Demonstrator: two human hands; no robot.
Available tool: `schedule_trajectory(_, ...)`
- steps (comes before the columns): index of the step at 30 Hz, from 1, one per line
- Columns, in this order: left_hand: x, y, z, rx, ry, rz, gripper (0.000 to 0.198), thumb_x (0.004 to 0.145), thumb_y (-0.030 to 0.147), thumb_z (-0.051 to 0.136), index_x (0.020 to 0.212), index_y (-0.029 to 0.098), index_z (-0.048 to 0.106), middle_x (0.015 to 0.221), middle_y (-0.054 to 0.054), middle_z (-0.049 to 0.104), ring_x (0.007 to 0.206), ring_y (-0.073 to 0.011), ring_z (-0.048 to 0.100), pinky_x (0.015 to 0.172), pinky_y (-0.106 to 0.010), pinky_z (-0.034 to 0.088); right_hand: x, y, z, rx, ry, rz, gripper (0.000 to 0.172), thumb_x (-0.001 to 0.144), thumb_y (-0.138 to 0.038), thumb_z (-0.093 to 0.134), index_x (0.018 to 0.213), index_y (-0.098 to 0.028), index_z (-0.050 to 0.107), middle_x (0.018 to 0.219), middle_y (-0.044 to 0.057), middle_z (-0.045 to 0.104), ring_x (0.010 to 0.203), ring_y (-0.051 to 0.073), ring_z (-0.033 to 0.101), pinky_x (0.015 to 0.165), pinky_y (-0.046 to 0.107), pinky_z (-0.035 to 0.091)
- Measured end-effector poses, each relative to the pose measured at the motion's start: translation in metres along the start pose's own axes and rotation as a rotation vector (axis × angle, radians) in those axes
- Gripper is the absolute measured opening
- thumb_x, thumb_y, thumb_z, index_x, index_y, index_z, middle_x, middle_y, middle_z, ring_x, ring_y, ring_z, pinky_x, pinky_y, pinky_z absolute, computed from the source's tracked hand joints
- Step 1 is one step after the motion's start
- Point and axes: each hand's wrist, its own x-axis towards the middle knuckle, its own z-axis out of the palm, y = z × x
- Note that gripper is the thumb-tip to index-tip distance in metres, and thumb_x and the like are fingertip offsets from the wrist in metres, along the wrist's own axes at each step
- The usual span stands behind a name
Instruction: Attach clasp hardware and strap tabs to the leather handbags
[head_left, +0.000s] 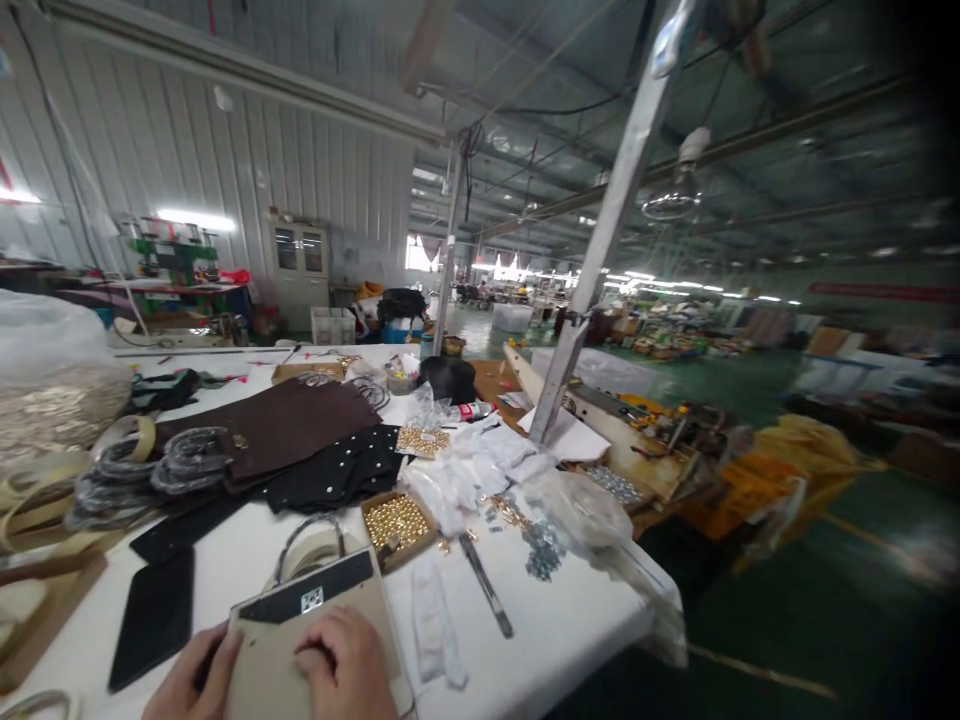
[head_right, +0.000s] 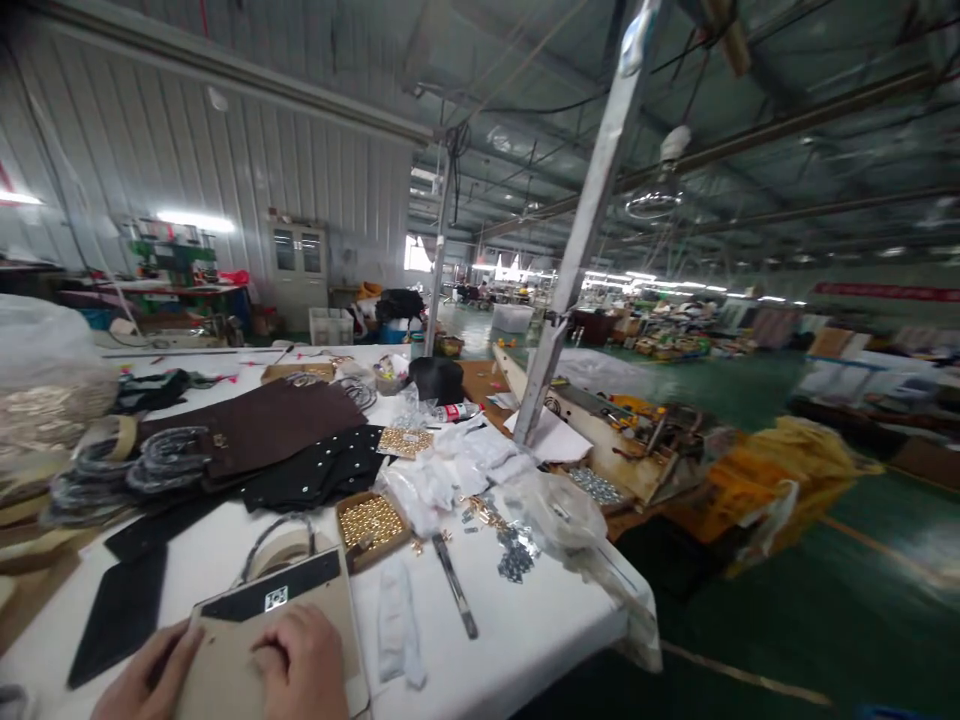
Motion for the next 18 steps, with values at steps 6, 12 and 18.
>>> schedule_trajectory(6,-0.005,-0.014,0.008,-0.048,-0.048,0.000,0.045,0.095,0.064,0.064,0.114,0.026,0.080,0.118,-0.003,0.087,0.113,-0.0311,0.080,0.093,-0.032,0.061,-0.003,-0.010,-0.014,-0.017,-0.071,-0.001,0.016,0.090,-0.010,0.077,0.093,-0.025,0.075,0.094,0.001,0.074,0.096,0.024,0.070,0.083,0.033,0.046)
schedule_trajectory(12,-0.008,-0.015,0.010,-0.065,-0.051,0.028,0.052,0.100,0.071,0.057,0.117,0.027,0.078,0.122,-0.005,0.085,0.112,-0.0324,0.078,0.095,-0.037,0.061,-0.002,-0.013,-0.016,-0.016,-0.105,0.031,0.034,0.084,0.007,0.074,0.095,-0.025,0.075,0.097,-0.002,0.074,0.100,0.021,0.068,0.088,0.030,0.045)
schedule_trajectory(18,-0.010,-0.010,0.010,-0.101,-0.027,0.050,0.055,0.100,0.074,0.056,0.117,0.026,0.078,0.122,-0.005,0.084,0.112,-0.0333,0.077,0.097,-0.039,0.062,-0.003,-0.011,-0.018,-0.018,-0.128,0.019,0.032,0.086,0.006,0.071,0.097,-0.025,0.074,0.098,0.000,0.074,0.101,0.023,0.069,0.088,0.030,0.046)
